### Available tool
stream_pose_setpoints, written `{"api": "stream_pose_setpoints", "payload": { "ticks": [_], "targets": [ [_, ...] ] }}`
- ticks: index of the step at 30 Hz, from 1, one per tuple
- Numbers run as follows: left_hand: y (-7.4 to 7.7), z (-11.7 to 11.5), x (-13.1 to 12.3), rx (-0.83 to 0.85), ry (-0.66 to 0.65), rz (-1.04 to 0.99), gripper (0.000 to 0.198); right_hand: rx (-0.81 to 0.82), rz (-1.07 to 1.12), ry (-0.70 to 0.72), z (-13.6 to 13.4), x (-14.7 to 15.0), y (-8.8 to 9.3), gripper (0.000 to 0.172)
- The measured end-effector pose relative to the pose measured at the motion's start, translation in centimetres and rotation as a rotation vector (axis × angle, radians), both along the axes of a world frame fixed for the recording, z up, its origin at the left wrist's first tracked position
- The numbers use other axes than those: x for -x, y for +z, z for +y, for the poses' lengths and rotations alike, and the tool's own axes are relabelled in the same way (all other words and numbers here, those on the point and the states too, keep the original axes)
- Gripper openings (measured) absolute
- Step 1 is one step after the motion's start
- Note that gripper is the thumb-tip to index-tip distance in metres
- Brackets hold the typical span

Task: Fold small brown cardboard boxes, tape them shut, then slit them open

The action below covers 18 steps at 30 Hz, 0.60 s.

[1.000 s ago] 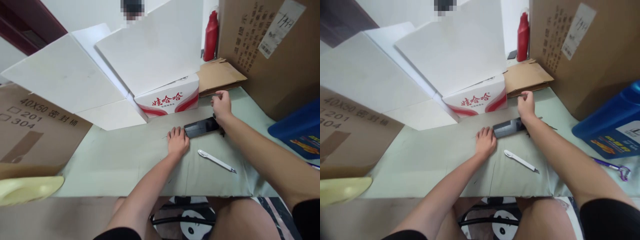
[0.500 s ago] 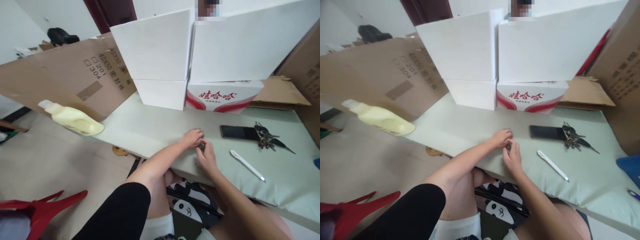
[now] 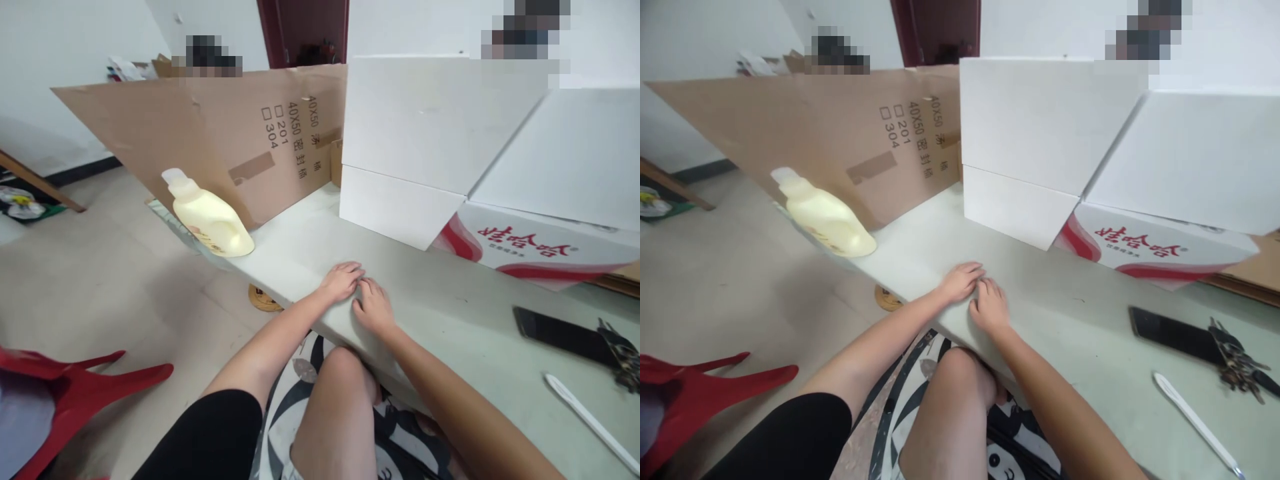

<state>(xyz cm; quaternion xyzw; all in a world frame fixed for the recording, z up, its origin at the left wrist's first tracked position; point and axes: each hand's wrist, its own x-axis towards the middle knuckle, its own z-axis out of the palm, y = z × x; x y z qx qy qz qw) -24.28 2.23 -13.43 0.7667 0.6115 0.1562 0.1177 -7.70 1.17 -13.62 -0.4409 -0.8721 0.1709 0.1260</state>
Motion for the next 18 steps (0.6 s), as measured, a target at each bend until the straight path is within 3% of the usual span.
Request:
{"api": "stream_pose_setpoints", "payload": {
  "ticks": [4, 8, 13, 18],
  "targets": [
    [0.2, 1.9, 2.3, -0.035, 0.017, -0.083, 0.039, -0.016, -0.082, 0.058, 1.5, 2.8, 0.5, 0.055],
    [2.0, 5.7, 6.5, -0.101, 0.177, -0.149, 0.035, -0.027, -0.156, 0.075, 1.5, 3.4, 0.9, 0.056],
    [6.2, 14.1, 13.6, -0.209, 0.427, -0.208, 0.028, -0.025, -0.229, 0.066, 1.2, 3.3, 0.9, 0.055],
    [10.3, 23.6, 17.7, -0.321, 0.483, -0.256, 0.027, -0.002, -0.225, 0.082, 1.3, 3.2, 0.0, 0.056]
  ]
}}
